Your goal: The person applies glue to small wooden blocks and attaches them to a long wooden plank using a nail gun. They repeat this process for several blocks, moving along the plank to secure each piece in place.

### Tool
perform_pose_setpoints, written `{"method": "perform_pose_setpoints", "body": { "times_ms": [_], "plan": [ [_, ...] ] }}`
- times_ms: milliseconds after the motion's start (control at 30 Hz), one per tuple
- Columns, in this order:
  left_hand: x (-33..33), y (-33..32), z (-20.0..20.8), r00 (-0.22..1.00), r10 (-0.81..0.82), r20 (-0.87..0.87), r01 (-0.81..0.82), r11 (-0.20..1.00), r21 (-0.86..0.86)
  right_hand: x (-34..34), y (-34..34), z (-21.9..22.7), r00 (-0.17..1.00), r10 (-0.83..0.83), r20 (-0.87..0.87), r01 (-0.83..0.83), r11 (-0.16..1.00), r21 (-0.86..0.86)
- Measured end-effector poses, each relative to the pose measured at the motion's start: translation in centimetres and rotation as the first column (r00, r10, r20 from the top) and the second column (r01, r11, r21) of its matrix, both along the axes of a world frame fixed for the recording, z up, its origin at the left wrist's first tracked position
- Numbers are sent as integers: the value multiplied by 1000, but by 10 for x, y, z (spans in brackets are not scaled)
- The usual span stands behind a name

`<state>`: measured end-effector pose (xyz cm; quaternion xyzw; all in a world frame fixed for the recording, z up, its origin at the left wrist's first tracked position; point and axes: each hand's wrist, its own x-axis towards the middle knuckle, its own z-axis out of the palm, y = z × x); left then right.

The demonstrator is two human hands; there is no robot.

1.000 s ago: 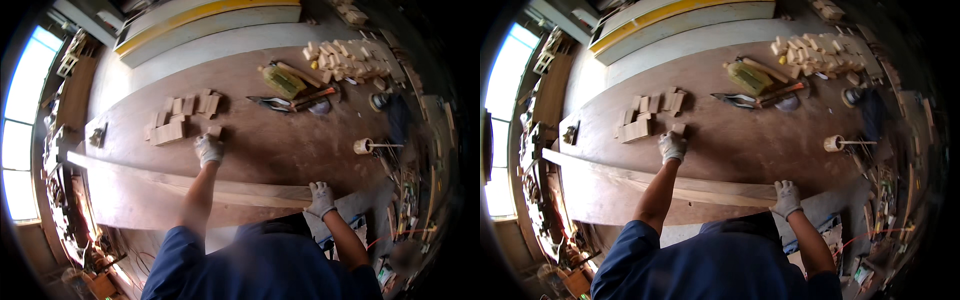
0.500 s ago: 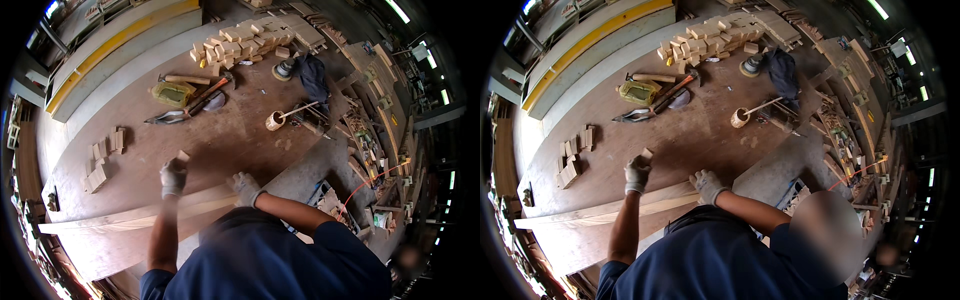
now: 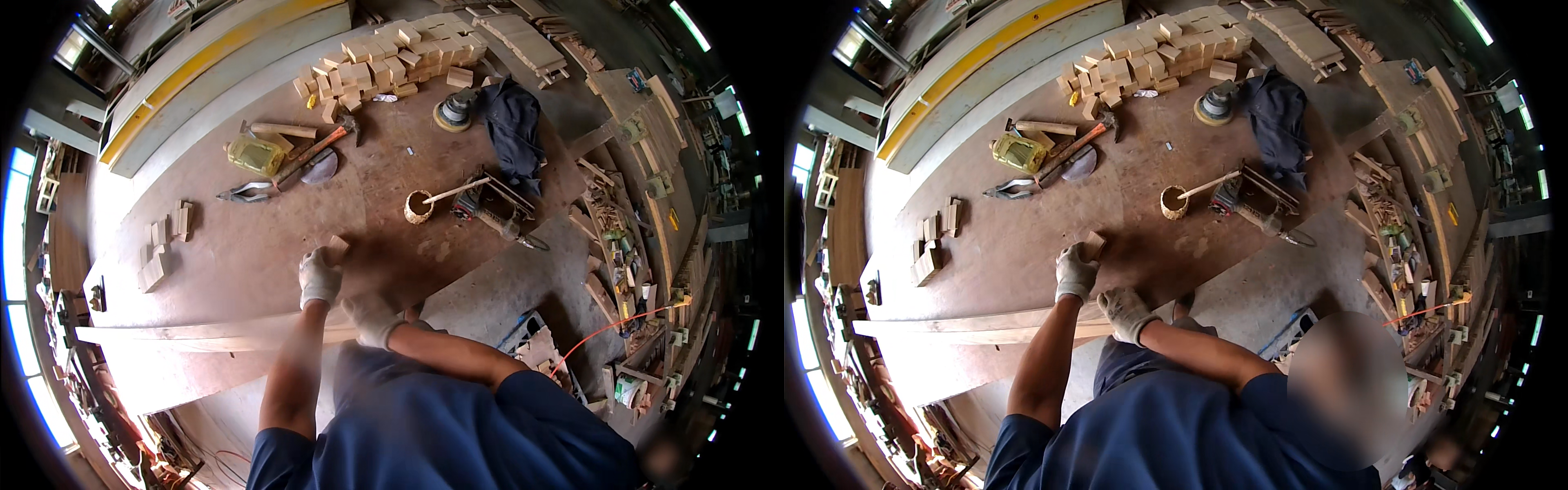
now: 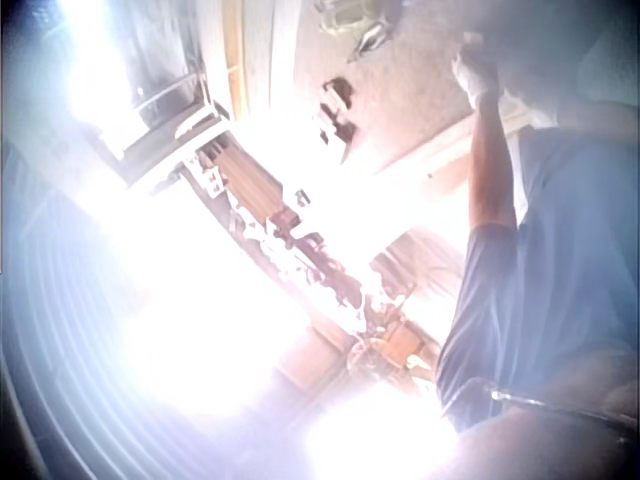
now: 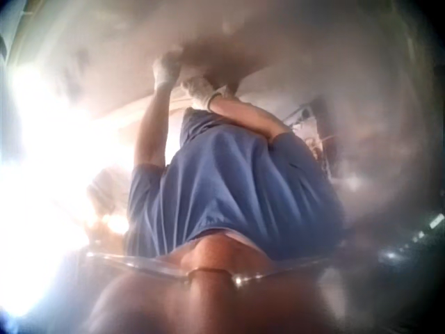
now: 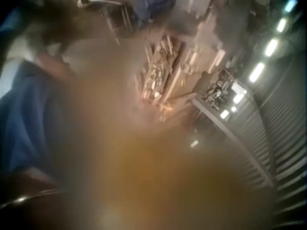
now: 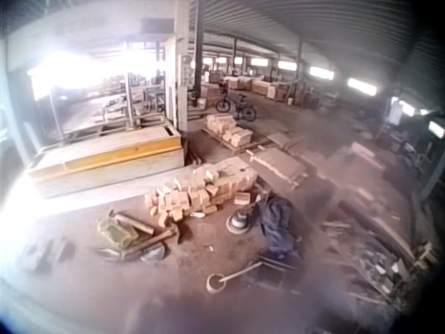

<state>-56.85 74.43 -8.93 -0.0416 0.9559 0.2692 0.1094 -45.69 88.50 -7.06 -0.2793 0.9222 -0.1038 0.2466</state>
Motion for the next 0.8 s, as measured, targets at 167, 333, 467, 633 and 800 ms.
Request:
{"method": "perform_pose_setpoints", "body": {
  "times_ms": [167, 333, 467, 633, 800],
  "plan": [
    [5, 3, -1, 997, -17, -79, 16, 1000, -9, -1, 18, 14, 990, -118, -77, 109, 988, -108],
    [6, 11, 8, 999, -21, -41, 20, 1000, -14, 1, 58, 9, 965, -260, -34, 239, 924, -299],
    [7, 17, 29, 993, 103, -50, -102, 995, 23, -29, 134, -19, 561, -749, 351, 753, 286, -593],
    [16, 9, 34, 995, 84, 59, -102, 886, 453, -111, 203, 49, 255, -815, 520, 802, -122, -585],
    [34, 29, 45, 887, -59, 459, -441, 195, 876, -150, 210, 50, 286, -729, 622, 802, -174, -572]
  ]
}}
